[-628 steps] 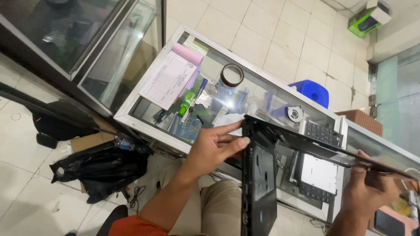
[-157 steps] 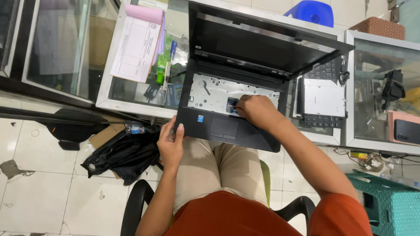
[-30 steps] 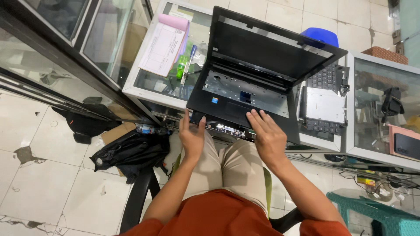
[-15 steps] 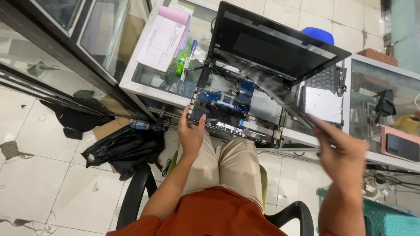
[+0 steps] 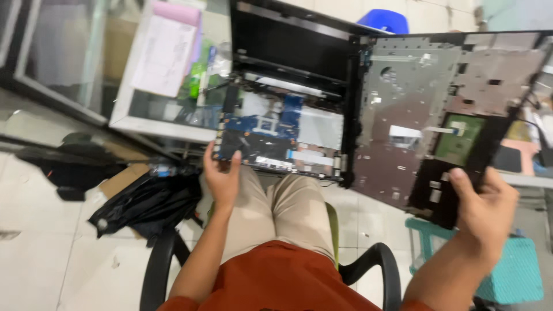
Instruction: The person disassembles a laptop by removing the bottom cover, opening the lid, and detaching the keyboard assembly. They then use a screwdriver to remove screws from the internal chassis.
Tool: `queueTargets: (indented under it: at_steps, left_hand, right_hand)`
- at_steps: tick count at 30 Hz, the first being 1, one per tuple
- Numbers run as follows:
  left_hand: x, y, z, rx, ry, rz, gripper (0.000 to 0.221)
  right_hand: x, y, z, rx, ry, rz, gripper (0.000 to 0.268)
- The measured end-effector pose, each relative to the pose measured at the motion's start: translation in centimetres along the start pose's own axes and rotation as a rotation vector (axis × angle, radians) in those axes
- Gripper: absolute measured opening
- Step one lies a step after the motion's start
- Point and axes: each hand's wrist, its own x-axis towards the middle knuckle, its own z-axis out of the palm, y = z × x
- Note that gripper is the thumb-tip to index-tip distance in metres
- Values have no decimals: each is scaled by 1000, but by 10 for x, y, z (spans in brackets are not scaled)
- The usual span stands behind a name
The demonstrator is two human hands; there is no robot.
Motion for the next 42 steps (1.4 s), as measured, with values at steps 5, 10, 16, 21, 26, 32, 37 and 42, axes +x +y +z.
queueTargets:
  at_steps: [5, 10, 16, 21, 26, 32, 37, 42]
  left_hand:
    - [2, -4, 3, 63, 29, -23, 61]
    - [0, 10, 7, 74, 22, -71, 61]
    - [2, -5, 6, 95, 47, -26, 63]
    - [-1, 8, 8, 106, 40, 3, 64]
    - [4, -5, 2, 124, 23, -16, 60]
    - [8, -17, -2, -90, -14, -68, 57]
    - [8, -4, 0, -153, -15, -131, 57]
    - [10, 19, 0, -170, -9, -200, 58]
  right_hand:
    - [10, 32, 16, 443, -55, 214, 27]
    - [5, 73, 28, 659, -82, 346, 23]
    - [-11, 65, 53, 705, 17, 380, 11]
    - [-23, 55, 70, 810, -66, 442, 12]
    - [-34, 47, 71, 787, -153, 527, 24]
    - [-27, 196, 27, 599, 25, 542, 75]
    - [23, 188, 5, 505, 11, 507, 56]
    - [89, 191, -3, 430, -124, 627, 34]
